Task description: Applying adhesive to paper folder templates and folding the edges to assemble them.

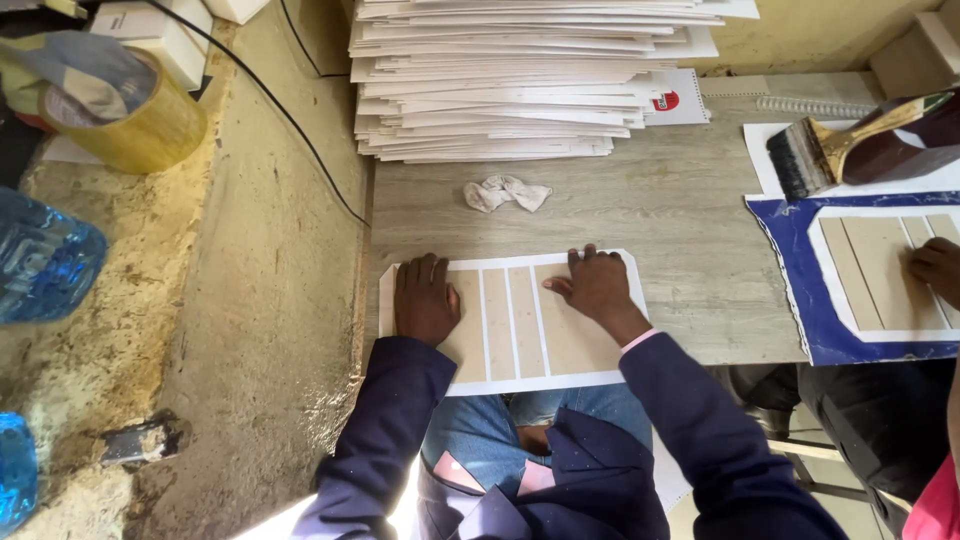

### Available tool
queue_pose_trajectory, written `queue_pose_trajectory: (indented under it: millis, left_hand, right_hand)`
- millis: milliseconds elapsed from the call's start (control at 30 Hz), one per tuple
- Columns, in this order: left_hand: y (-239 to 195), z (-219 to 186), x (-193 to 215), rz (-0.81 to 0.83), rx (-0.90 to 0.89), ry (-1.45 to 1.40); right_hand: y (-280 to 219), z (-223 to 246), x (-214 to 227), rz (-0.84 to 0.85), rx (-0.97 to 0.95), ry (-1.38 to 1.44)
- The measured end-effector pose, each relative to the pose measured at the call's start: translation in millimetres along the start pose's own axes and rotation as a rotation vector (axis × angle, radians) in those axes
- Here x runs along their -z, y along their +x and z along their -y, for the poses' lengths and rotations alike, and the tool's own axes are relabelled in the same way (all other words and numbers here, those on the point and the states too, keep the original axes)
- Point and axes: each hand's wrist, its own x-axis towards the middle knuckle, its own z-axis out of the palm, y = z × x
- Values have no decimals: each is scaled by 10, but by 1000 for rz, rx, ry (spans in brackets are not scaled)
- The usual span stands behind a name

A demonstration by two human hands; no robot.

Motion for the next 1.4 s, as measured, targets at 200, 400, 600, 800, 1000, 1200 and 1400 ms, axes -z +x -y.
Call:
queue_pose_trajectory:
  millis: [200, 400, 600, 800, 1000, 1200, 1400]
  left_hand:
    - [-20, -25, -49, 17, 118, -29]
    - [-55, 15, -108, -31, 145, -15]
    - [-73, -13, -104, -61, 220, -17]
    - [-122, -8, -246, -141, 224, 0]
    - [-104, -20, -213, -165, 157, 43]
    - [-242, 21, -468, -145, 10, 59]
    - [-250, -178, -127, -81, 142, 128]
  right_hand:
    - [1132, -343, -89, 58, 31, 181]
    - [1505, 459, 422, -323, 587, 781]
    - [1133, 659, -181, -192, 820, 951]
    - [784, -1204, -649, -133, 497, 917]
    - [1109, -1306, -774, 13, 363, 679]
    - [1769, 888, -398, -169, 806, 758]
    - [1773, 2040, 58, -78, 728, 786]
